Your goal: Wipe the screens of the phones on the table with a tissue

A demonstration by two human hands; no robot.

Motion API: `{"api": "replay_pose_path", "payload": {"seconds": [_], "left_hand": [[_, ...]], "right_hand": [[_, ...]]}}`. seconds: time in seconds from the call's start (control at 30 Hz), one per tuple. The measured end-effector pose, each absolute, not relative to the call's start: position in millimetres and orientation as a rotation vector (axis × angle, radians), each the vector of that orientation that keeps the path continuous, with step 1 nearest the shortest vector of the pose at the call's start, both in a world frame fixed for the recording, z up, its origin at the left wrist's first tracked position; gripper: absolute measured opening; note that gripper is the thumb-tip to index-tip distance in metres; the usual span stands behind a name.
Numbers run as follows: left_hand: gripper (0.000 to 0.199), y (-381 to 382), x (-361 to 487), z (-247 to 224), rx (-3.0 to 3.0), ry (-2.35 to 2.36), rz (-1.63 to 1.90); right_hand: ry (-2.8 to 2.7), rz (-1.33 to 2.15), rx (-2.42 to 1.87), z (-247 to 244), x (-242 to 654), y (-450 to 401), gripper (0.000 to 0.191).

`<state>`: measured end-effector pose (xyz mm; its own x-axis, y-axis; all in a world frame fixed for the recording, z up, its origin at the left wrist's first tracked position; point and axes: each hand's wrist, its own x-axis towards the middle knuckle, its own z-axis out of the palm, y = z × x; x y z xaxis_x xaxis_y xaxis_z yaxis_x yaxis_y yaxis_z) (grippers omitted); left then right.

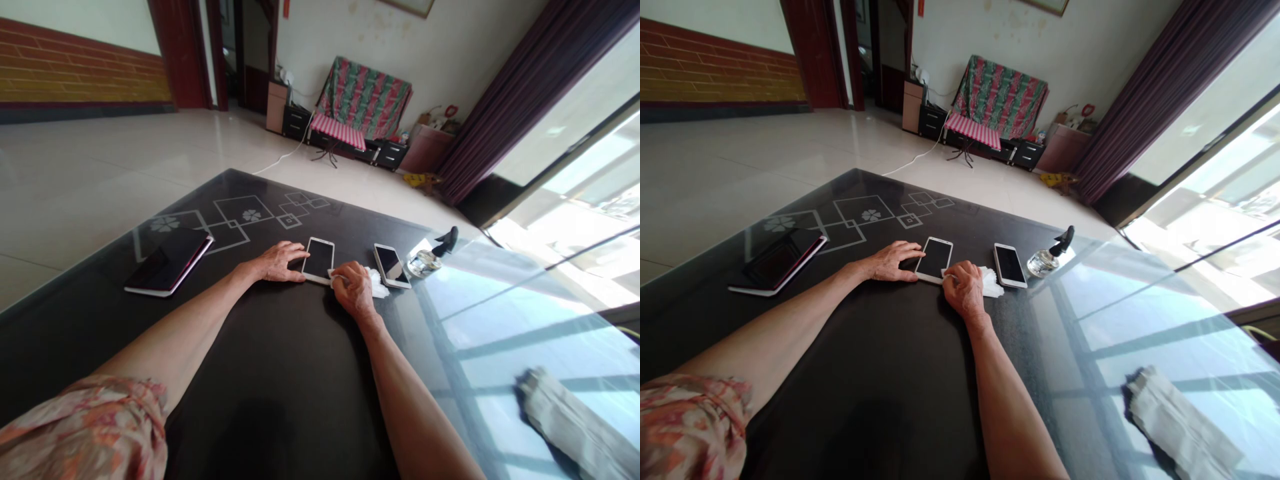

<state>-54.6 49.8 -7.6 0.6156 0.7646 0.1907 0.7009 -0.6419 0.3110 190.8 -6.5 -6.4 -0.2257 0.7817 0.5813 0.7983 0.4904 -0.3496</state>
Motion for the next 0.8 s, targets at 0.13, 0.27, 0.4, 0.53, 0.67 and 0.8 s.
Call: {"api": "replay_pose_path", "payload": {"seconds": [0.13, 0.27, 0.4, 0.53, 0.67, 0.8], "left_hand": [[0.069, 49.7, -54.1, -8.4, 2.633, 1.216, 0.482], [0.069, 46.4, -52.1, -7.5, 2.640, 1.219, 0.520], [0.064, 41.6, -48.3, -5.0, 2.668, 1.234, 0.613], [0.063, 40.9, -46.5, -4.0, 2.681, 1.239, 0.658], [0.074, 42.0, -46.8, -5.4, 2.660, 1.248, 0.661], [0.076, 42.4, -46.8, -8.6, 2.638, 1.271, 0.672]], "right_hand": [[-2.115, 0.027, -1.210, -7.7, 185.6, -8.7, 0.018], [-2.051, 0.040, -1.285, -9.9, 187.9, -7.7, 0.017], [-2.034, 0.065, -1.260, -8.5, 188.8, -7.7, 0.017], [-2.082, 0.114, -1.179, -5.9, 187.0, -8.7, 0.019], [-2.078, 0.146, -1.204, -7.4, 187.5, -7.7, 0.021], [-2.025, 0.125, -1.333, -10.0, 188.3, -3.7, 0.021]]}}
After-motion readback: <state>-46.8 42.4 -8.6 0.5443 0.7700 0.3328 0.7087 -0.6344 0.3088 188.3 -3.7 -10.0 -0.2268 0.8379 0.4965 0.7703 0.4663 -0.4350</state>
